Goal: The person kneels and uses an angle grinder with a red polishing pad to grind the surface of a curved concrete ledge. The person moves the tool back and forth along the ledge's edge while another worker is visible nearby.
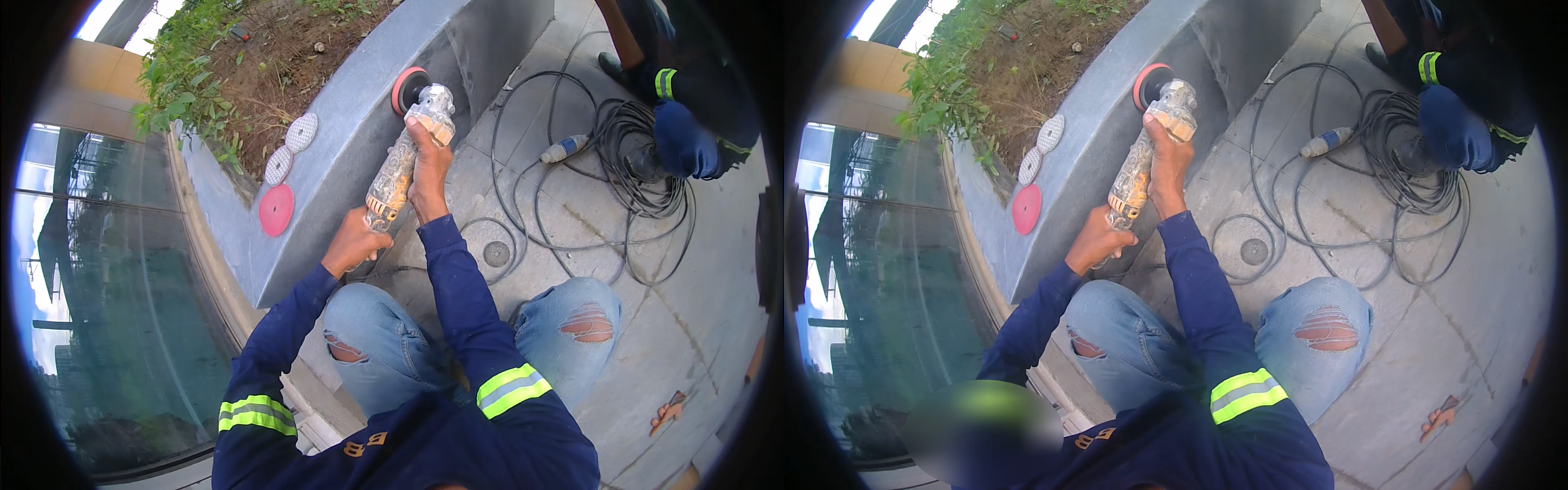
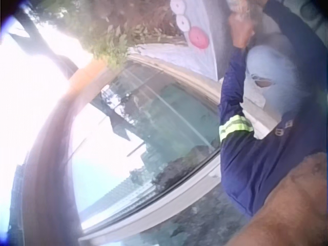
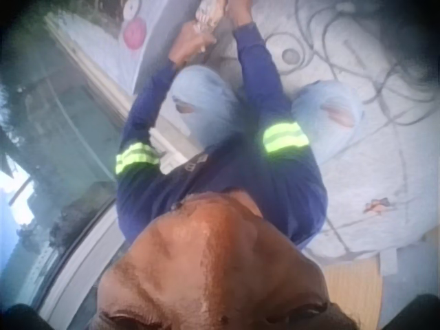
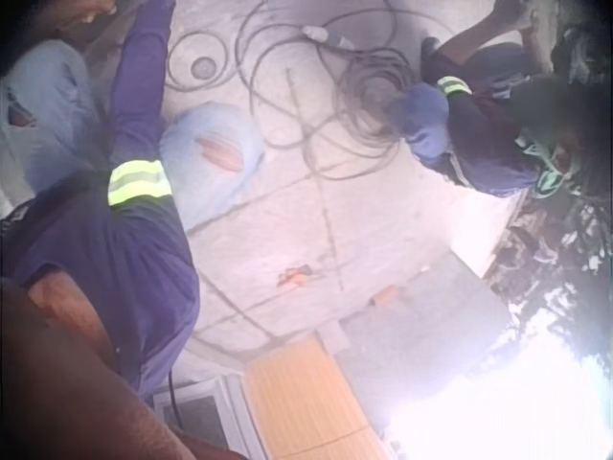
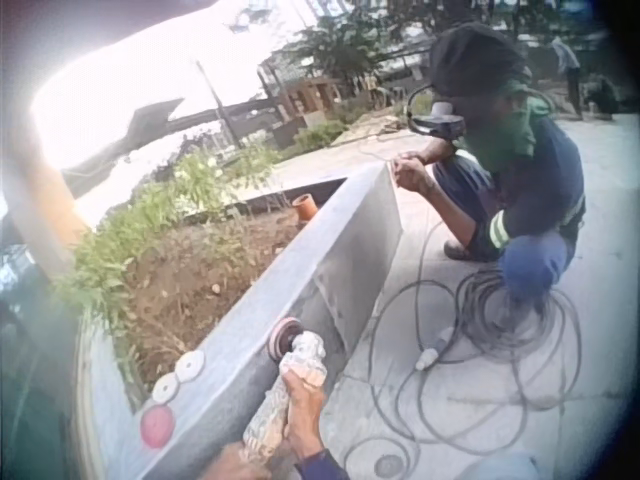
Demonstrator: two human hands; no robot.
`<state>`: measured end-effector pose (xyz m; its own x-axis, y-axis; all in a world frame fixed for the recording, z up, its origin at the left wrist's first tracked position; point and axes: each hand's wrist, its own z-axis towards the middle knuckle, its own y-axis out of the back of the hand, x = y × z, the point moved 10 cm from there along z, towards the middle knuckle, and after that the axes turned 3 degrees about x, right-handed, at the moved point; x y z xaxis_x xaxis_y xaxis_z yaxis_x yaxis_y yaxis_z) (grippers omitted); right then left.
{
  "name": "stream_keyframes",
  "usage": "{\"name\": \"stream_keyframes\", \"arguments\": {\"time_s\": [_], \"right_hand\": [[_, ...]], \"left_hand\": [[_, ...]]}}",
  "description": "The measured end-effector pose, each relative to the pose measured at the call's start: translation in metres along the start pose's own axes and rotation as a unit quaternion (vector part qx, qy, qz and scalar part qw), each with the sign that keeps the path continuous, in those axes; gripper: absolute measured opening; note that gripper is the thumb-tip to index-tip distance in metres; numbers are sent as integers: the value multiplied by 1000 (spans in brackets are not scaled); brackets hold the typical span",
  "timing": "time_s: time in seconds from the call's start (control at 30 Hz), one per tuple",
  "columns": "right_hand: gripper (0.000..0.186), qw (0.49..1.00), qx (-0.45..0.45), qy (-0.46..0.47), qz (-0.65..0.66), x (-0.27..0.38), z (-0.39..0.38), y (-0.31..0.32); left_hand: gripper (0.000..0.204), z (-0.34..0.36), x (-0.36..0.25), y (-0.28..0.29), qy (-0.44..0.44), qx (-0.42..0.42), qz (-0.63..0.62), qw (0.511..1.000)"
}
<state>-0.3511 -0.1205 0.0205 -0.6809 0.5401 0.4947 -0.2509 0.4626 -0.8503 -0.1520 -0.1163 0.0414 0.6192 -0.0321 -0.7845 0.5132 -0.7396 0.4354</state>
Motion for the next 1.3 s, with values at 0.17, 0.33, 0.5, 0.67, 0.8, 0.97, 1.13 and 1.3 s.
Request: {"name": "stream_keyframes", "arguments": {"time_s": [0.17, 0.33, 0.5, 0.67, 0.8, 0.97, 1.13, 1.3], "right_hand": [[44, 999, -17, 7, -32, -22, -18, 20], [46, 999, 21, 19, -42, -19, -36, -4], [49, 1000, 5, 10, -13, 6, -1, -8], [47, 999, -19, -3, -28, -10, 0, 18], [43, 999, -4, 28, -41, -19, -28, 3], [45, 999, 6, 26, -34, -6, -14, -9], [48, 999, -13, 6, -34, -1, 12, 14], [44, 999, -1, 18, -40, -20, -33, 4]], "left_hand": [[43, -11, 32, -5, 40, 24, 15, 999], [40, -29, 30, 5, 9, -9, -17, 1000], [39, 3, 0, 2, -12, 4, -16, 1000], [41, 3, 15, -7, 30, 23, 1, 999], [44, -24, 34, 3, 32, -1, -12, 999], [41, -15, 2, 6, 2, 2, -29, 1000], [39, 13, 5, -9, 11, 20, -18, 1000], [42, -22, 33, 2, 37, 8, -5, 999]]}}
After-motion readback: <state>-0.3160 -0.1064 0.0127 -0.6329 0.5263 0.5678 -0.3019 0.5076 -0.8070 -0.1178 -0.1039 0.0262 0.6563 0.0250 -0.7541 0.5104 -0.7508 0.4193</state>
